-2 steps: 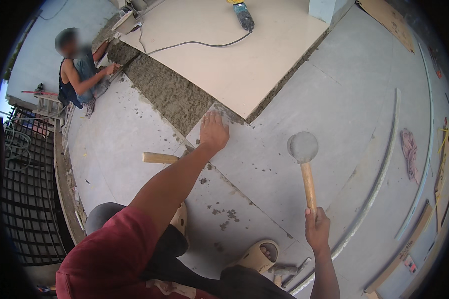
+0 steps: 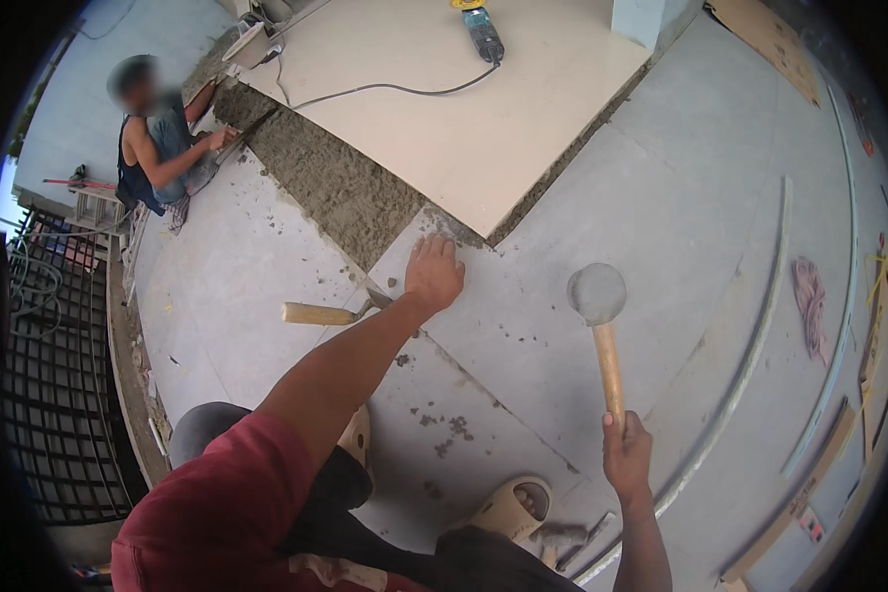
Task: The person kneels on the floor and uses a trowel to spread mortar, then places a large white tile. They use a rubber mallet to tap the tile into place and a trowel to clean excess mortar from the edges. Another person is visible in the background also working on the floor.
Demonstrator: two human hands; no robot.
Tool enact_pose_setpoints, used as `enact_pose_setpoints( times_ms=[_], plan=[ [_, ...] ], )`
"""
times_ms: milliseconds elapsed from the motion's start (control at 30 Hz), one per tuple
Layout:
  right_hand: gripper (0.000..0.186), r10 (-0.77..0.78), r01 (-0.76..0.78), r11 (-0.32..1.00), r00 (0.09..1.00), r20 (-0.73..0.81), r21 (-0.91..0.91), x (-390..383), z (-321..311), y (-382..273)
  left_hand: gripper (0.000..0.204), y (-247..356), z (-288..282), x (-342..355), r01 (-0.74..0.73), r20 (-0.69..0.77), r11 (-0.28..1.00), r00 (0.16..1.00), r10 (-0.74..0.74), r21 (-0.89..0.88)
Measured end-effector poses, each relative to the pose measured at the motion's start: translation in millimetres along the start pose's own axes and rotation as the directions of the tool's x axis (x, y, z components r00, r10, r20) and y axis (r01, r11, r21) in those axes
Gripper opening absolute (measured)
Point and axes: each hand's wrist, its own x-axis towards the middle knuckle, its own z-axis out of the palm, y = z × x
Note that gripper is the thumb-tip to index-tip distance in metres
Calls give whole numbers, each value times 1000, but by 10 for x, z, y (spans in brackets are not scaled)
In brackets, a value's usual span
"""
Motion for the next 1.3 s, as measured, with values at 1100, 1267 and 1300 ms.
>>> enact_pose_setpoints(
  times_ms=[1100, 1267, 1300],
  plan=[
    [33, -339, 386, 916, 891, 301, -111, 346, 621, -930, 82, 675, 872, -1609, 166, 108, 969, 983, -148, -181],
    [39, -368, 410, 887, 906, 211, -215, 310, 717, -77, 83, 747, 915, -1540, 102, 57, 987, 994, -95, -122],
    [39, -323, 381, 894, 913, 251, -235, 371, 731, -180, 84, 687, 1008, -1559, 104, 12, 981, 995, -103, -163]
  ],
)
